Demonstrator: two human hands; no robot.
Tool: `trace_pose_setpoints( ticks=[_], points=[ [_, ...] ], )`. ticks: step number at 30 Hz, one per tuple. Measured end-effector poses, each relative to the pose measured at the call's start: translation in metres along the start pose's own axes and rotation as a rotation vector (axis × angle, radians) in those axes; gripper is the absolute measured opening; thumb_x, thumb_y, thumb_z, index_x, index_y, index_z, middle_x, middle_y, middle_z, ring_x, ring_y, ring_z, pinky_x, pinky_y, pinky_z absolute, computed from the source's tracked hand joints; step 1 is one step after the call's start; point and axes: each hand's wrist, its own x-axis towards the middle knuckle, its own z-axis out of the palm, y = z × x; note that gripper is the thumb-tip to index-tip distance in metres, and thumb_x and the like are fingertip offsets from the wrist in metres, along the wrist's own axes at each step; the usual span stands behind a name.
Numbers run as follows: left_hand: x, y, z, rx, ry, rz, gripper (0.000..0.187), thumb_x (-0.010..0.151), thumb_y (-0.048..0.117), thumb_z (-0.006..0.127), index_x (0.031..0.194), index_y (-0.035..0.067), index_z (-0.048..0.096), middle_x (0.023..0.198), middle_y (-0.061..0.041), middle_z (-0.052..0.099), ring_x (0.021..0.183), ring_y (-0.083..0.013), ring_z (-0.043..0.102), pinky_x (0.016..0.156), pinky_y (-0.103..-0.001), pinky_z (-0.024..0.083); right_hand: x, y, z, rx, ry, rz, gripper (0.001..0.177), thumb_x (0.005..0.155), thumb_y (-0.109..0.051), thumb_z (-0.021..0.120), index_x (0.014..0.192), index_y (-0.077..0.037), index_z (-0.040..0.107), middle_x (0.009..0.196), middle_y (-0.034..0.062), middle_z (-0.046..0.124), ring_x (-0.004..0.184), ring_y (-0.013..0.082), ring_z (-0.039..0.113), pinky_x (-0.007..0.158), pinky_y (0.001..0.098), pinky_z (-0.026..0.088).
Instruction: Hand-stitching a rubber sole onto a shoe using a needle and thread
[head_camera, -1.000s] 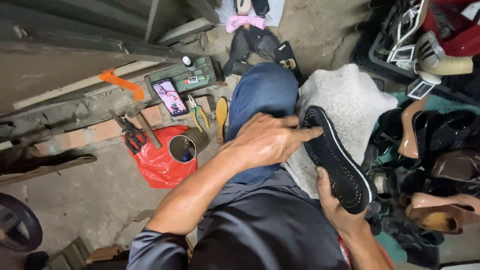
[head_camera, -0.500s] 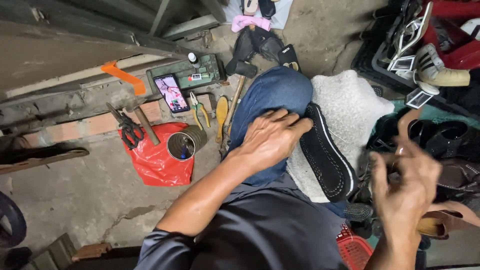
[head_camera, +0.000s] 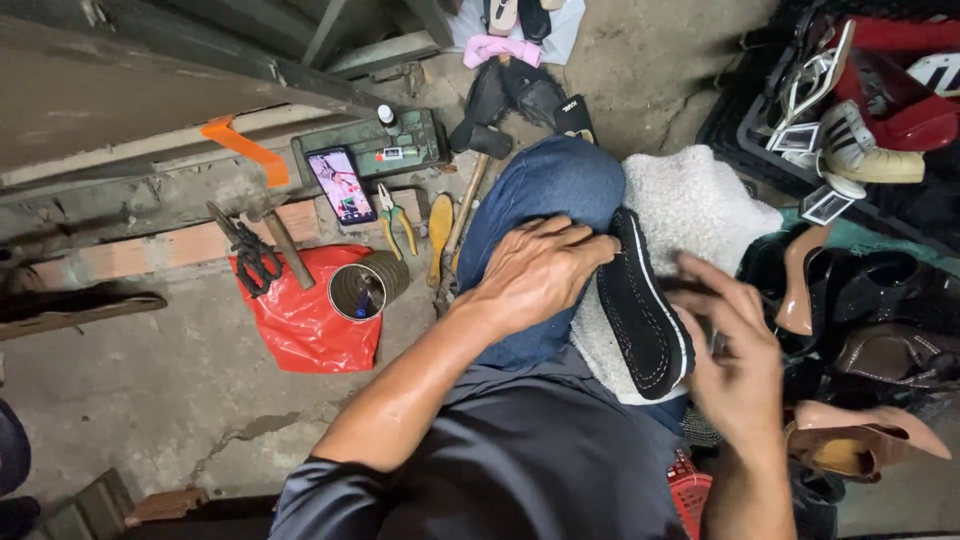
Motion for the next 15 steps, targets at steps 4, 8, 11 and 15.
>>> trace_pose_setpoints(
  ticks=[4, 8, 11, 15],
  points=[
    [0.003, 0.005, -0.004, -0.029, 0.047, 0.012, 0.017, 0.093, 0.007, 0.06, 0.108, 0.007, 0.067, 0.088, -0.008, 0.067, 0.074, -0.0279, 0.062, 0.068, -0.041, 0.05, -0.017, 0.025, -0.008, 0.72, 0.008, 0.228, 0.008, 0.099, -0.01, 0.06, 0.104, -0.006, 0.065, 0.12, 0.0174, 0.072, 0.119, 0.0261, 0.071, 0.115, 0.0414, 0.056],
    [0.0, 0.006, -0.004, -0.019, 0.064, 0.014, 0.018, 0.092, 0.007, 0.06, 0.109, 0.008, 0.067, 0.09, -0.008, 0.068, 0.077, -0.0272, 0.062, 0.072, -0.04, 0.051, -0.007, 0.022, 0.0, 0.786, 0.155, 0.387, 0.013, 0.102, -0.007, 0.064, 0.112, 0.001, 0.068, 0.096, 0.0087, 0.071, 0.081, 0.0105, 0.067, 0.079, 0.0182, 0.057],
    [-0.002, 0.007, -0.005, -0.022, 0.087, 0.01, 0.019, 0.092, 0.008, 0.06, 0.109, 0.008, 0.068, 0.092, -0.008, 0.068, 0.079, -0.0277, 0.063, 0.073, -0.04, 0.051, 0.002, 0.014, -0.002, 0.824, 0.161, 0.37, 0.01, 0.103, -0.01, 0.062, 0.109, -0.002, 0.064, 0.114, 0.0141, 0.068, 0.083, 0.0134, 0.069, 0.074, 0.019, 0.059],
    [-0.002, 0.005, -0.002, -0.03, 0.085, -0.001, 0.018, 0.092, 0.01, 0.06, 0.108, 0.009, 0.068, 0.094, -0.008, 0.07, 0.08, -0.029, 0.063, 0.074, -0.041, 0.051, -0.008, 0.015, -0.014, 1.056, 0.23, 0.313, 0.014, 0.105, -0.017, 0.065, 0.105, -0.003, 0.062, 0.11, 0.0199, 0.07, 0.079, 0.0182, 0.071, 0.074, 0.0259, 0.062]
  ],
)
